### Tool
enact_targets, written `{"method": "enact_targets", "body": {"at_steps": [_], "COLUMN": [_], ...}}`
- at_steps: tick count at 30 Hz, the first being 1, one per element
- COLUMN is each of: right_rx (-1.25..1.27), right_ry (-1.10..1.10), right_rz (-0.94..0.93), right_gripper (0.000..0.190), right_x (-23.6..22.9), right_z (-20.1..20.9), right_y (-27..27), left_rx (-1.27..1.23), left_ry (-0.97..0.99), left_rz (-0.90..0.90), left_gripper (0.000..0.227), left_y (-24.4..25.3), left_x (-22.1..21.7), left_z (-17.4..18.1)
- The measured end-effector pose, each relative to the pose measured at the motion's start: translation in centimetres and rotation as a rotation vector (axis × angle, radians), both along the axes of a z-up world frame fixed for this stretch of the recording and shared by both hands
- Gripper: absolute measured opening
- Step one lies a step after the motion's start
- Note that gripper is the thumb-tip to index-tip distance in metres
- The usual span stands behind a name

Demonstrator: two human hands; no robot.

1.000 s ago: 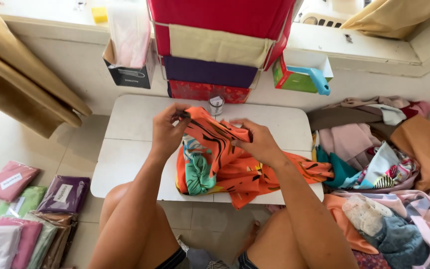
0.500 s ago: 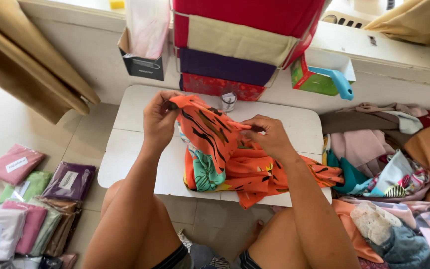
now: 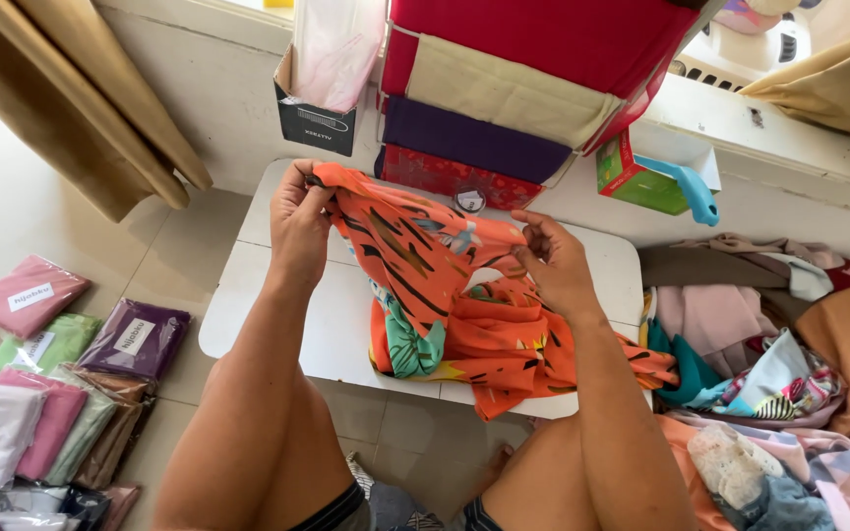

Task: Folding and cleaning a hijab using a lint roller on a small table

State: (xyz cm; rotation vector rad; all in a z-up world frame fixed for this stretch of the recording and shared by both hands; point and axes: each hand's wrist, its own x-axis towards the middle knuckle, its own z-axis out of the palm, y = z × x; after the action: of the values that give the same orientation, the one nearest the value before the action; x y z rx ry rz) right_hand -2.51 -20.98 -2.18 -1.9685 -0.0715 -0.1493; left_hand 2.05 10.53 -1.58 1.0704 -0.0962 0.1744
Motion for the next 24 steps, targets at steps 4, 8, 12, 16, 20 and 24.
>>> {"method": "enact_targets", "body": {"at_steps": [4,8,12,16,20,24], "right_rx": [-0.101,-0.436,-0.207,-0.045,-0.010,0.086], "right_ry": [0.152,0.417,0.297,0.164,0.146,0.070], "right_rz": [0.035,0.299,0.315,0.364,0.285,0.193], "right_gripper": [0.040,0.057,0.117,0.116,0.032,0.026], "right_x": [-0.3,-1.2,-1.6,-0.9,0.4,-0.1], "right_z": [-1.1,0.1,1.9,-0.4,-2.1,-0.9], "right_y": [0.0,0.8,4.3,5.2,4.3,4.1], "left_rx": [-0.053,0.030,0.200,0.583,0.891,1.031], "left_ry": [-0.012,-0.033,0.027,-0.024,-0.183,-0.471], "left_rz": [-0.021,-0.165,-0.541,-0.620,-0.521,-0.111], "left_gripper": [0.010,0.008,0.015,0.030,0.035,0.020], "left_y": [0.4,-1.6,-3.7,-4.9,-5.2,-4.4], "left_x": [2.3,0.0,-2.3,-3.7,-0.9,0.4], "left_z": [-3.5,-1.2,-0.4,0.2,-3.5,-4.8]}}
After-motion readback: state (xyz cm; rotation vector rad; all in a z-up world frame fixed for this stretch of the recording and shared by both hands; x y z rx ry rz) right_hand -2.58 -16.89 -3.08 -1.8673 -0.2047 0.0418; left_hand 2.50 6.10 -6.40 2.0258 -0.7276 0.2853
